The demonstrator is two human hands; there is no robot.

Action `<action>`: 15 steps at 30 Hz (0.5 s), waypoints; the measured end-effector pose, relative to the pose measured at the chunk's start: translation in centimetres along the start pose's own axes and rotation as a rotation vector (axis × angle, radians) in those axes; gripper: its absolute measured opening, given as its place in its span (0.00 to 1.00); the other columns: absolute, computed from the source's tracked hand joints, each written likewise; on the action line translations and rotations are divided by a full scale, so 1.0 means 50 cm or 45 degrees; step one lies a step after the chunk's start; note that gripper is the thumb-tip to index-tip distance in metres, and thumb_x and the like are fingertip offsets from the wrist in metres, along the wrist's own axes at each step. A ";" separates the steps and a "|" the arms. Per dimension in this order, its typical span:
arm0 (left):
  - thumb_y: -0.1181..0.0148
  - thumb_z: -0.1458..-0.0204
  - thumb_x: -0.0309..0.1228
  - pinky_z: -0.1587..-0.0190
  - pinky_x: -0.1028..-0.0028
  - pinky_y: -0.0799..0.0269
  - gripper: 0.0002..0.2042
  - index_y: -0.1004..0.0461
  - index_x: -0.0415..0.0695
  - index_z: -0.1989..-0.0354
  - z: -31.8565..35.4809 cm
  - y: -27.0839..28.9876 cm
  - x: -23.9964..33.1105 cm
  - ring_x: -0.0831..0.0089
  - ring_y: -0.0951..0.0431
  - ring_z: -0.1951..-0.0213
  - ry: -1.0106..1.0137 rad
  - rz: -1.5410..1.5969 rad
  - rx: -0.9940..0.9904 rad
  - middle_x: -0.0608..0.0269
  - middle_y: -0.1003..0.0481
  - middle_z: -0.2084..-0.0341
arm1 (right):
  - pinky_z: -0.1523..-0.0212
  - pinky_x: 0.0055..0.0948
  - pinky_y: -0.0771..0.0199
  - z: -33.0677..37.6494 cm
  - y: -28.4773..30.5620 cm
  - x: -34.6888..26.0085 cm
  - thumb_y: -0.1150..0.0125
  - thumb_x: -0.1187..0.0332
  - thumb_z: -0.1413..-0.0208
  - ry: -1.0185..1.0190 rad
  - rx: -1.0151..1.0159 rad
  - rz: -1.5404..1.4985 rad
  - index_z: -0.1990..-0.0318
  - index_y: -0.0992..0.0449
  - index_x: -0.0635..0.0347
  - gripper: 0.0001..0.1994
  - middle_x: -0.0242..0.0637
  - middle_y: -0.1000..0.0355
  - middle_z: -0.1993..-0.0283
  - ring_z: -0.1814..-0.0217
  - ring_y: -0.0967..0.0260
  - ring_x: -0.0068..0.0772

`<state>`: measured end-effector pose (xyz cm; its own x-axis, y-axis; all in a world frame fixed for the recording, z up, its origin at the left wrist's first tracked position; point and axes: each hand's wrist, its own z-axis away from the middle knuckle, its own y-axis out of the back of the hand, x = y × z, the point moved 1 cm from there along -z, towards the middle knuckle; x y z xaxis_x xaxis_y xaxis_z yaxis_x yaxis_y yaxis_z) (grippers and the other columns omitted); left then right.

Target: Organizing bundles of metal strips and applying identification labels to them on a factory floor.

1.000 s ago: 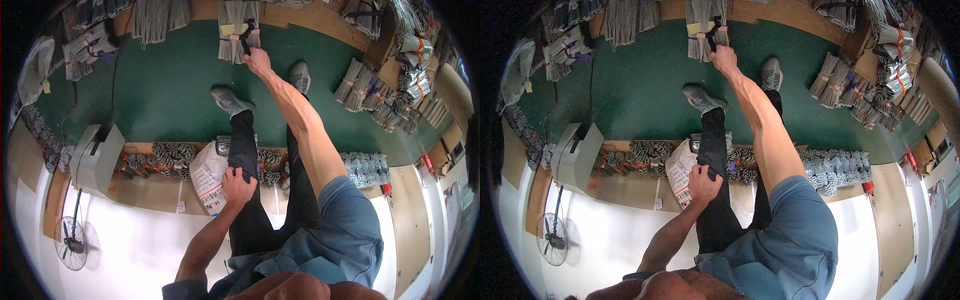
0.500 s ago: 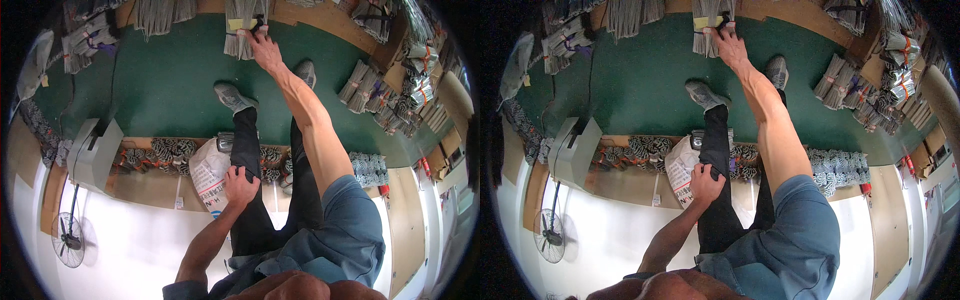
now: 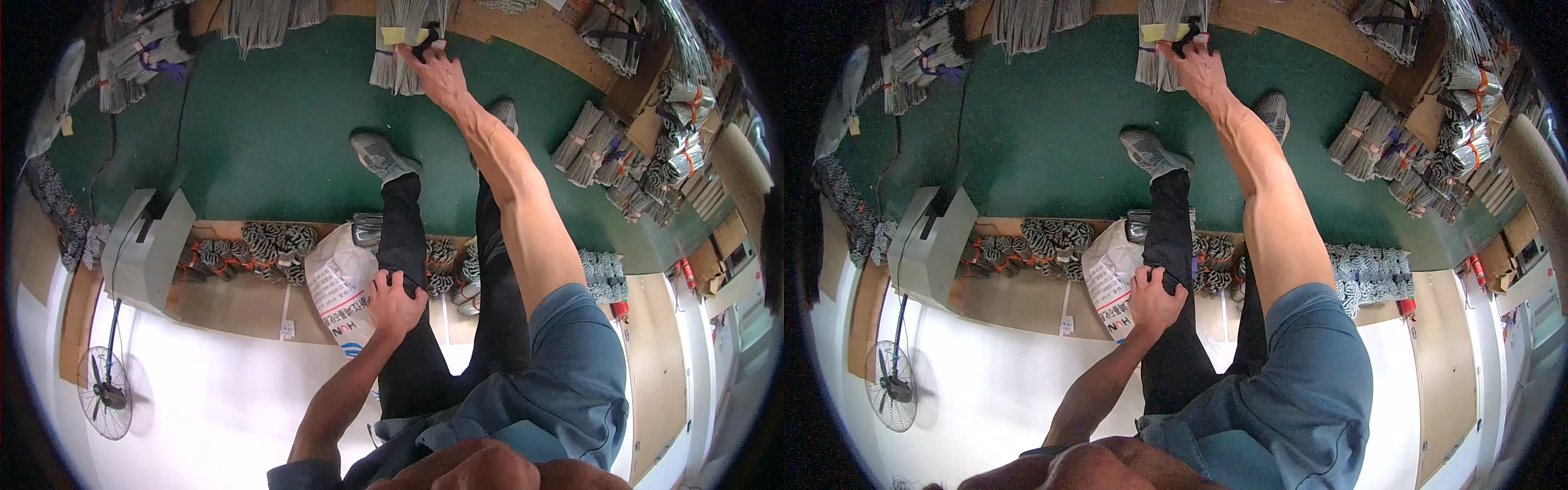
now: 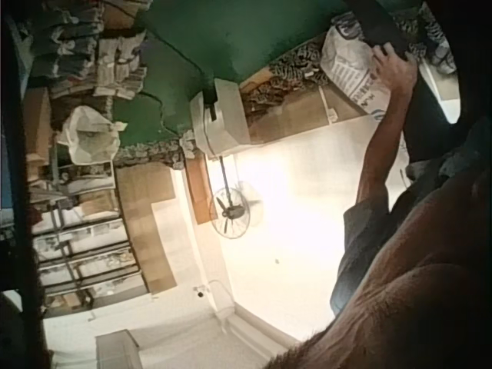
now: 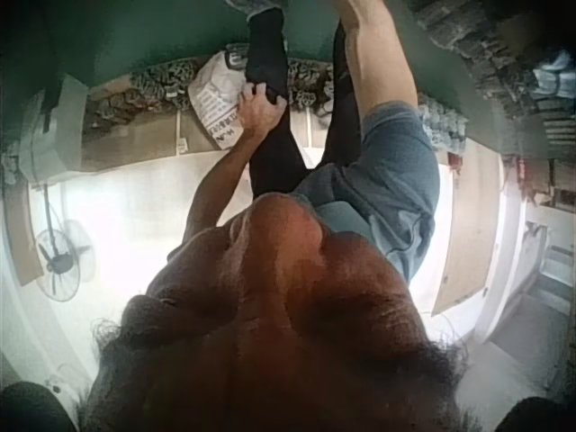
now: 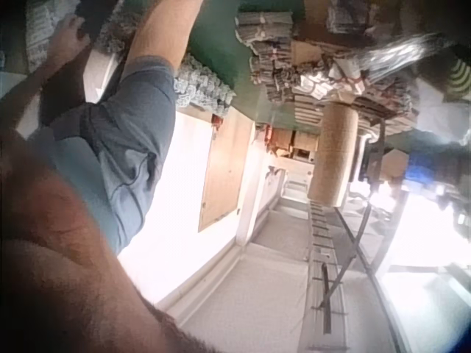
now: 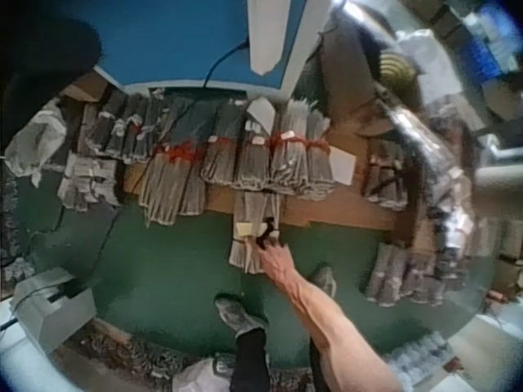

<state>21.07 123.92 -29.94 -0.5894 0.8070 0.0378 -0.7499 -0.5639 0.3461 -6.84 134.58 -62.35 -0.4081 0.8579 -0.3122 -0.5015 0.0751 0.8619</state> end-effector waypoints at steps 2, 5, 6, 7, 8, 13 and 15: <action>0.39 0.56 0.44 0.47 0.53 0.32 0.25 0.29 0.44 0.50 0.002 0.001 -0.001 0.51 0.35 0.46 -0.005 -0.005 -0.013 0.51 0.36 0.48 | 0.53 0.57 0.30 -0.002 -0.014 0.007 0.53 0.76 0.46 -0.038 -0.002 -0.067 0.31 0.48 0.27 0.36 0.47 0.31 0.49 0.46 0.31 0.53; 0.39 0.56 0.44 0.47 0.54 0.33 0.25 0.29 0.44 0.51 -0.002 0.006 -0.004 0.51 0.35 0.46 0.009 -0.001 -0.022 0.51 0.36 0.48 | 0.51 0.56 0.30 -0.008 -0.008 0.004 0.53 0.76 0.46 -0.204 -0.041 -0.240 0.30 0.50 0.28 0.37 0.50 0.31 0.49 0.44 0.32 0.54; 0.39 0.57 0.44 0.47 0.54 0.33 0.25 0.28 0.44 0.51 0.000 0.004 -0.005 0.51 0.35 0.46 0.018 0.008 -0.031 0.50 0.36 0.48 | 0.51 0.56 0.30 -0.005 -0.002 0.003 0.53 0.76 0.46 -0.203 -0.044 -0.235 0.30 0.50 0.28 0.37 0.50 0.31 0.49 0.44 0.32 0.54; 0.39 0.57 0.44 0.47 0.54 0.33 0.25 0.28 0.44 0.51 0.002 0.001 -0.007 0.51 0.35 0.46 0.016 0.013 -0.033 0.50 0.36 0.48 | 0.54 0.55 0.28 -0.005 0.004 0.001 0.54 0.76 0.45 -0.087 0.004 -0.127 0.30 0.50 0.28 0.37 0.49 0.29 0.51 0.48 0.29 0.53; 0.39 0.57 0.43 0.47 0.54 0.33 0.24 0.28 0.44 0.51 0.003 -0.002 -0.011 0.50 0.35 0.46 0.010 0.017 -0.003 0.50 0.36 0.49 | 0.57 0.54 0.26 -0.005 0.011 -0.002 0.54 0.75 0.44 0.028 0.052 -0.017 0.30 0.51 0.28 0.36 0.49 0.28 0.54 0.52 0.26 0.52; 0.36 0.58 0.40 0.47 0.54 0.33 0.23 0.28 0.44 0.53 -0.005 -0.012 -0.004 0.47 0.33 0.49 -0.091 0.098 0.085 0.50 0.34 0.52 | 0.81 0.40 0.29 -0.017 -0.011 0.019 0.51 0.65 0.41 0.090 0.154 0.254 0.39 0.37 0.38 0.21 0.38 0.25 0.66 0.66 0.25 0.40; 0.36 0.59 0.40 0.47 0.55 0.33 0.22 0.28 0.43 0.54 0.005 -0.013 -0.010 0.48 0.33 0.49 -0.077 0.070 0.118 0.50 0.34 0.52 | 0.63 0.49 0.33 -0.009 -0.007 -0.013 0.52 0.66 0.42 0.002 0.060 0.184 0.40 0.36 0.39 0.21 0.38 0.25 0.57 0.51 0.28 0.47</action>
<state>21.93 123.92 -29.98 -0.6075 0.7859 0.1150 -0.6843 -0.5914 0.4266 -6.77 133.77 -62.62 -0.4749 0.8606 -0.1839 -0.4008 -0.0255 0.9158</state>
